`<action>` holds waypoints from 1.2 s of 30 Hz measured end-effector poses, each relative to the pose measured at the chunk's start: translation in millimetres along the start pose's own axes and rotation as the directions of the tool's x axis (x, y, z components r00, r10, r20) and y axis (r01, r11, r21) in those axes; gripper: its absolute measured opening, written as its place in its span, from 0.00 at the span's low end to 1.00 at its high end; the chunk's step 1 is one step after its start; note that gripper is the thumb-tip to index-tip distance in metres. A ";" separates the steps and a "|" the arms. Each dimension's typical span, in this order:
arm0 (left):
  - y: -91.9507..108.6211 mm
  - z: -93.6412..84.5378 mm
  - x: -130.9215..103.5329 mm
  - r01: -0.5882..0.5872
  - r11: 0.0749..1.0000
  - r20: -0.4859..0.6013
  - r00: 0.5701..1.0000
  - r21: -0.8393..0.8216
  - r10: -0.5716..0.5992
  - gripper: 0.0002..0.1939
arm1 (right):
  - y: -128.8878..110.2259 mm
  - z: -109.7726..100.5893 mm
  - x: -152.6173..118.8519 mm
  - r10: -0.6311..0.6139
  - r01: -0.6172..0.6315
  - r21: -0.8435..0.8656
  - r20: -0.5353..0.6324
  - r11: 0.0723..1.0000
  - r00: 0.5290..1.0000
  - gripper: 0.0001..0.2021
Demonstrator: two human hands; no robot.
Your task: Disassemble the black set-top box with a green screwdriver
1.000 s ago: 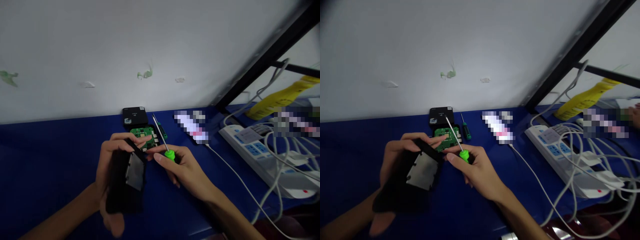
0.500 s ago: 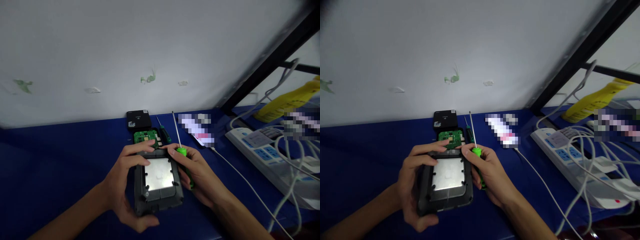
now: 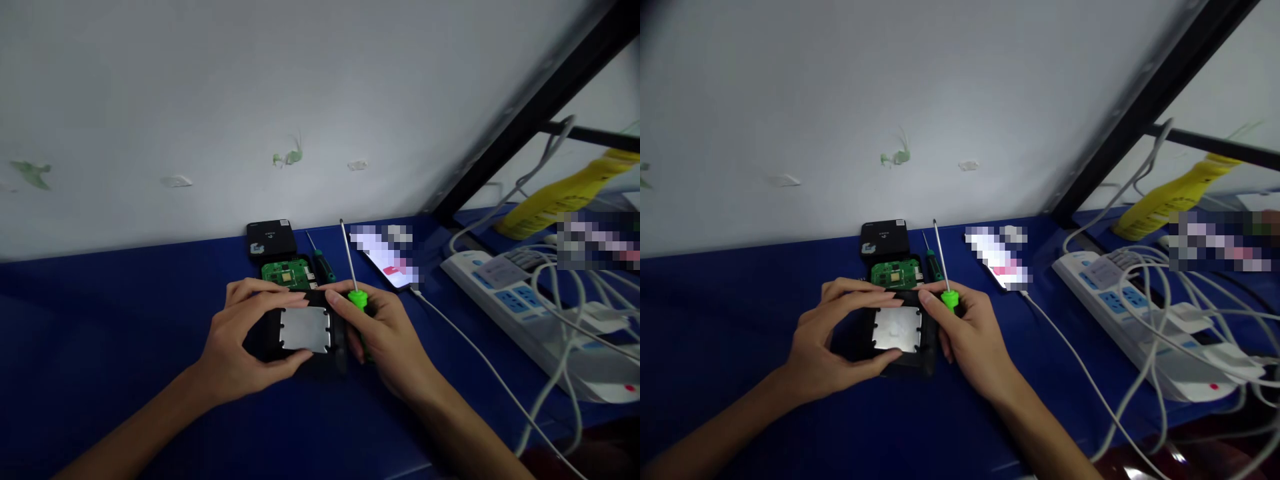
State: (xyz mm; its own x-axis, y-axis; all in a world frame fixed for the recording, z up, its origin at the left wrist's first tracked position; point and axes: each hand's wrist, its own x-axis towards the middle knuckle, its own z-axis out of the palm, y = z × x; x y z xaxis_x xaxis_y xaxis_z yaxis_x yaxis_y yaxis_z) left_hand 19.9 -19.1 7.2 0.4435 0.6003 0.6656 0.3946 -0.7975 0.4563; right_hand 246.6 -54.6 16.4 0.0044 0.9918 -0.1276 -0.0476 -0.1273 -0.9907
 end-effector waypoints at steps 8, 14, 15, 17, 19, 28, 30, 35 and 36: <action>7.0 2.7 -5.9 -0.013 0.998 -0.052 0.999 -0.058 0.010 0.41 | -0.7 -0.6 2.0 0.004 -0.004 -0.037 -0.012 0.999 1.000 0.20; 13.4 5.1 -4.1 -0.013 0.998 -0.058 0.998 -0.063 0.009 0.39 | -3.0 1.0 1.4 -0.026 0.024 -0.090 -0.021 0.996 0.999 0.20; 13.4 5.7 -3.8 -0.008 0.998 -0.061 0.998 -0.059 0.005 0.38 | -2.8 1.0 1.8 -0.058 0.053 -0.098 -0.050 0.994 0.997 0.21; 13.3 7.2 -4.1 -0.002 0.999 -0.062 0.998 -0.052 -0.001 0.36 | -1.7 -0.6 3.2 -0.137 0.125 -0.087 -0.152 0.988 0.979 0.21; 13.4 8.9 -5.3 0.007 0.999 -0.046 0.999 -0.048 -0.009 0.34 | -0.3 -4.5 5.5 -0.206 0.198 -0.057 -0.251 0.979 0.946 0.19; 15.2 13.9 -8.3 0.033 0.991 0.135 0.991 -0.132 -0.015 0.30 | -39.0 -20.2 19.2 -0.346 0.344 -0.045 -0.192 0.938 0.918 0.05; 16.9 12.1 -9.0 0.036 0.991 0.155 0.988 -0.126 -0.016 0.29 | -56.6 -19.0 21.8 -0.380 0.377 -0.053 -0.114 0.925 0.918 0.05; 20.3 4.1 -14.9 0.099 0.991 0.188 0.979 -0.094 -0.080 0.28 | -87.0 -8.6 33.5 -0.401 0.401 0.033 -0.025 0.915 0.916 0.03; 20.4 2.7 -16.5 0.129 0.987 0.195 0.975 -0.092 -0.109 0.28 | -90.0 -5.6 37.5 -0.400 0.402 0.079 -0.043 0.912 0.915 0.04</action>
State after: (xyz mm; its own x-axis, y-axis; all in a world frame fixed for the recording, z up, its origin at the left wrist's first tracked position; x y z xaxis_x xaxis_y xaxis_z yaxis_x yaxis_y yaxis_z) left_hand 22.8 -45.1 3.9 0.5463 0.6836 0.4840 0.3728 -0.7159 0.5904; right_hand 256.7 -6.0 100.5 0.0657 0.9584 0.2778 -0.1203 0.2839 -0.9513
